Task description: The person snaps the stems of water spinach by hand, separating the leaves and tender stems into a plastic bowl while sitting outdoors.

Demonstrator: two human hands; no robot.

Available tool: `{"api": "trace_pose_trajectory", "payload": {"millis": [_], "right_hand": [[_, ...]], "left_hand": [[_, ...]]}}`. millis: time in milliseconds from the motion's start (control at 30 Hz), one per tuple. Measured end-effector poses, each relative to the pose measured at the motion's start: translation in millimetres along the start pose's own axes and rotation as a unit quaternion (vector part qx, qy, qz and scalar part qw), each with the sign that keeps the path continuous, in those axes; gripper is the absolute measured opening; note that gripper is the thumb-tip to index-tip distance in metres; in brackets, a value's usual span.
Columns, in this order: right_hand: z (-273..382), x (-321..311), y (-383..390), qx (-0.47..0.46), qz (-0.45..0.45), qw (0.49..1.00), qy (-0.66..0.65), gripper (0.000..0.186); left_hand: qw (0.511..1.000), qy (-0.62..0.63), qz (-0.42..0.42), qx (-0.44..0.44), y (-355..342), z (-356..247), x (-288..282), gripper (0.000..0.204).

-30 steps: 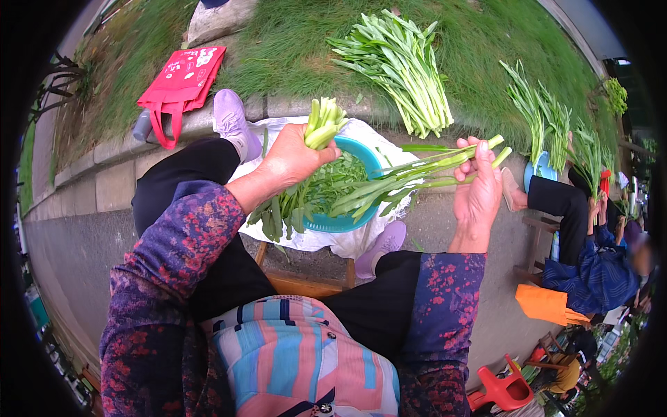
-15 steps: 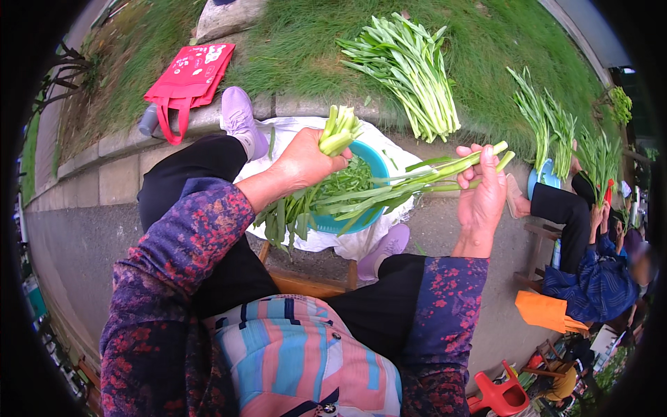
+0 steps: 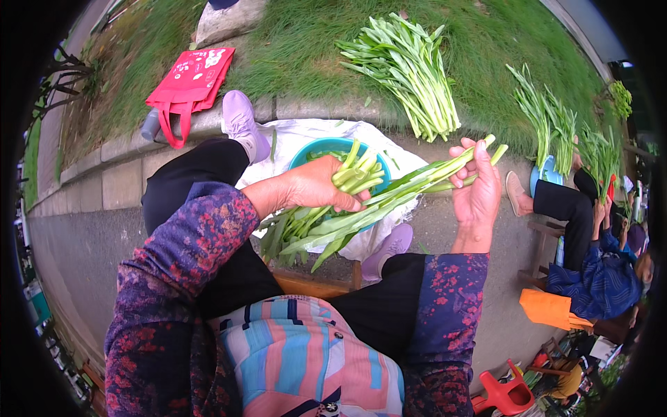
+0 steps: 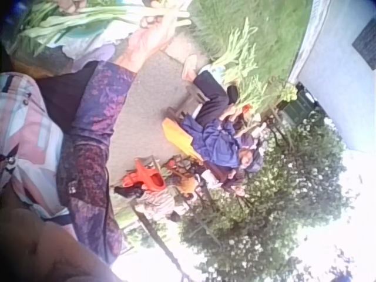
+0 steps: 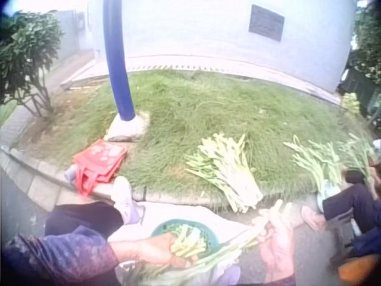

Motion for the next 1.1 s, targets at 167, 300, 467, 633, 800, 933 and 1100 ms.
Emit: {"api": "trace_pose_trajectory", "payload": {"millis": [167,300,467,633,800,933,1100], "right_hand": [[2,-3,-1,-0.007,-0.007,1.0,0.012,0.032],[4,-3,0,-0.016,-0.007,0.999,0.03,0.031],[5,-4,0,-0.023,-0.01,0.999,0.026,0.031],[6,-6,0,-0.028,-0.018,0.999,0.029,0.031],[8,-8,0,-0.032,-0.018,0.999,0.034,0.031],[9,-6,1,-0.044,-0.021,0.998,0.047,0.033],[10,-5,0,-0.061,-0.011,0.997,0.042,0.033]], "left_hand": [[1.0,-0.006,-0.021,0.005,3,-5,-4,0.019],[0.998,-0.036,-0.05,0.0,3,-5,-8,0.011],[0.998,-0.018,-0.065,-0.003,3,-5,-9,0.013],[0.996,-0.023,-0.081,-0.009,5,-5,-11,0.015],[0.994,-0.047,-0.101,-0.012,6,-5,-16,0.016],[0.992,0.0,-0.129,0.001,5,-5,-23,0.014],[0.975,0.057,-0.21,0.048,12,-13,-38,0.011]]}}
Point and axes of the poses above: each hand's wrist, its own y-axis away from the middle knuckle, its own x-axis out of the palm, z = x × y, the point moved 6 cm from there along -y, towards the middle knuckle, and after that the axes turned 6 degrees about -x, right-handed, at the moved point
